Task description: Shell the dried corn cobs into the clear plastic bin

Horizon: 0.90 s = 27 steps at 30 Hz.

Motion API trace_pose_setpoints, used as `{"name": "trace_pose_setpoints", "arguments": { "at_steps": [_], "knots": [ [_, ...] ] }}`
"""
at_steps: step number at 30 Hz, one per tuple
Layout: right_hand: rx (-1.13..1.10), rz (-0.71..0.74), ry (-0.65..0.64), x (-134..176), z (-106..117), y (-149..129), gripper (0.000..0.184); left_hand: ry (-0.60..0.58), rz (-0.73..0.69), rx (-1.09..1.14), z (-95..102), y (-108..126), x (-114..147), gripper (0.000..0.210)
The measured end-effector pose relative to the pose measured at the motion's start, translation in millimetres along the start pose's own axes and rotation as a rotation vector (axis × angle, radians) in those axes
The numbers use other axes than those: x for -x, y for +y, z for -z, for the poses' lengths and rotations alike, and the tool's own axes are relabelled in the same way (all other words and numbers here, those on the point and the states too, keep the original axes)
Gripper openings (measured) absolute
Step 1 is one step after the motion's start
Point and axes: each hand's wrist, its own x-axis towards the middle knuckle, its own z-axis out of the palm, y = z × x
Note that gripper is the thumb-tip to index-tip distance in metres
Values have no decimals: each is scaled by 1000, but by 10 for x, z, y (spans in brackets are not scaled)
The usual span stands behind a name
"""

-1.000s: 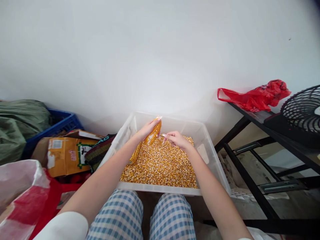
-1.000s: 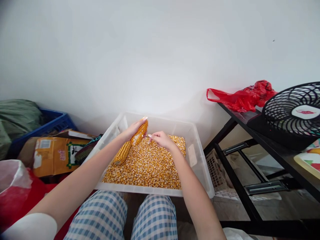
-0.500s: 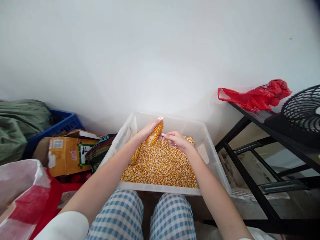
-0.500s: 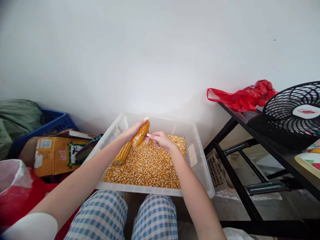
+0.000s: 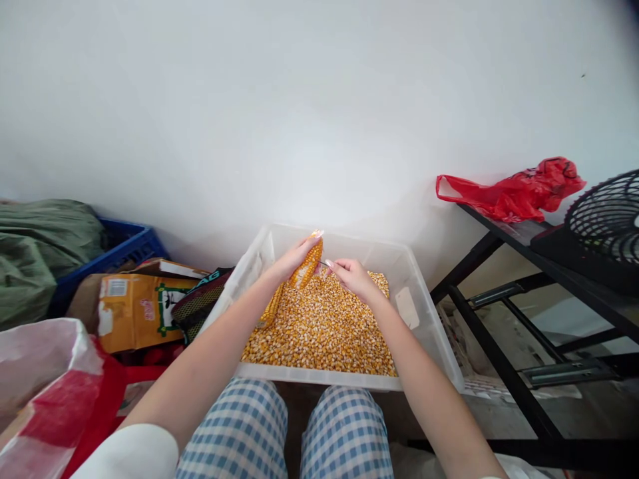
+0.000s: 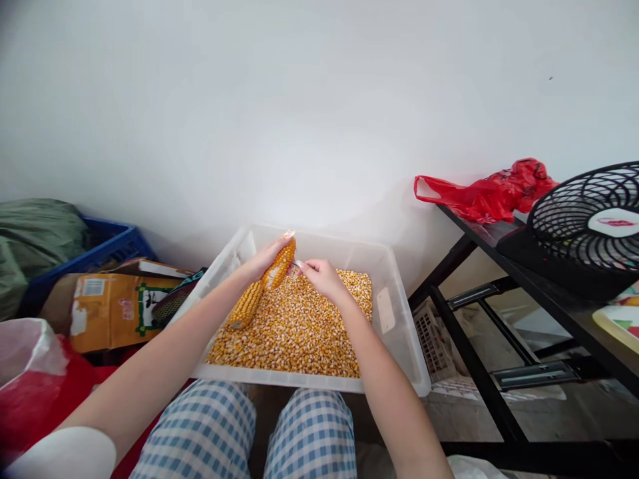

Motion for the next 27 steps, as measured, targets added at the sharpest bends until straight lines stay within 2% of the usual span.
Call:
{"name": "trace_pose_setpoints", "arguments": {
  "at_steps": [10, 14, 19, 27],
  "knots": [
    [125, 61, 74, -21, -10, 42, 41, 26, -76, -73, -10, -5, 17, 40],
    [202, 43, 41, -9, -15, -3, 40, 35, -119, -175, -39, 16, 45, 41],
    [295, 31, 8, 2, -24, -13, 36, 15, -252, -401, -77, 59, 111, 36],
    [384, 11, -177, -13, 153, 75, 36, -46, -352, -703, -68, -45, 107, 30]
  ]
}}
